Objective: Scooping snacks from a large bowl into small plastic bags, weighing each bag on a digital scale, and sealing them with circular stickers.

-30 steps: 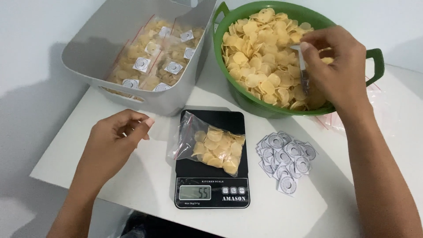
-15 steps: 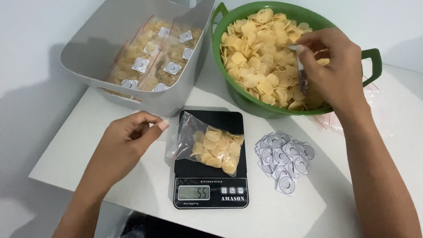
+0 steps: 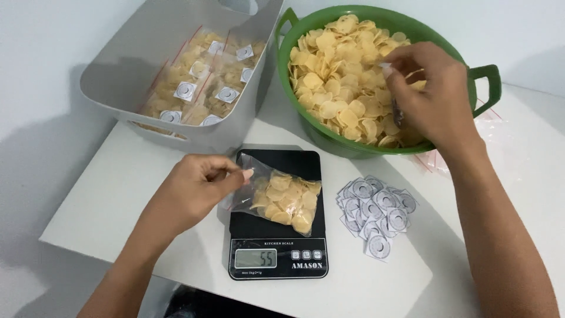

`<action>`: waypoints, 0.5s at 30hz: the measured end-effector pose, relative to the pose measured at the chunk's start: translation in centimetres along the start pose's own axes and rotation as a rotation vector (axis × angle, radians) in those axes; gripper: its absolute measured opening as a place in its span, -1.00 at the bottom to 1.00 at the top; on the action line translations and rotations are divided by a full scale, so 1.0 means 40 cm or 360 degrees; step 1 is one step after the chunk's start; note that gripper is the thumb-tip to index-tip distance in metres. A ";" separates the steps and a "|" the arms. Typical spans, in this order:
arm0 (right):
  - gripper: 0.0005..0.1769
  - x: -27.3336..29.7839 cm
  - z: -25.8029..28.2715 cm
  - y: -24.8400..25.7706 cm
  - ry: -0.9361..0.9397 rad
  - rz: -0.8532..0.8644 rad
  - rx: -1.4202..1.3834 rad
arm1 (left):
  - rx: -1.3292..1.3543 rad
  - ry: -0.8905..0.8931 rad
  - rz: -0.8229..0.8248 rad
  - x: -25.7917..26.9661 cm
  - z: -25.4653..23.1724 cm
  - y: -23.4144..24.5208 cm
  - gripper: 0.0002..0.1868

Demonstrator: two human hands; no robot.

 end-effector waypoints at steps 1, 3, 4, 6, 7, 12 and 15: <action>-0.84 0.000 0.000 0.001 -0.0002 -0.0006 0.0002 | -0.0004 -0.0005 0.0001 0.006 -0.020 -0.002 -0.72; -0.83 -0.001 0.005 -0.001 0.0045 0.0027 -0.0006 | 0.0089 0.0066 -0.0026 0.019 -0.052 -0.003 -0.74; -0.83 -0.001 -0.003 -0.003 0.0043 0.0022 -0.0003 | 0.0085 0.0061 -0.0024 0.033 -0.076 -0.002 -0.74; -0.86 -0.005 -0.014 -0.001 0.0075 -0.0007 0.0045 | -0.0121 -0.0189 0.0047 0.060 -0.151 -0.006 -0.70; -0.86 -0.008 -0.007 0.002 0.0081 -0.0021 0.0054 | -0.0125 -0.0205 0.0042 0.067 -0.168 -0.007 -0.70; -0.83 -0.016 0.007 0.023 -0.0069 -0.0100 -0.0069 | -0.0890 -0.0780 -0.0127 0.103 -0.356 0.004 -0.80; -0.72 -0.020 0.042 0.026 -0.0286 -0.0015 -0.0398 | -0.1241 -0.0968 -0.0439 0.116 -0.439 0.038 -0.65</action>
Point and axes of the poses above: each hand's wrist, its own x-axis away from the middle knuckle, its own y-axis out of the back of the hand, z = x × y, the point moved 7 cm from there along -x, towards the middle knuckle, and after that the axes turned 5 degrees about -x, right-handed, at the moved point
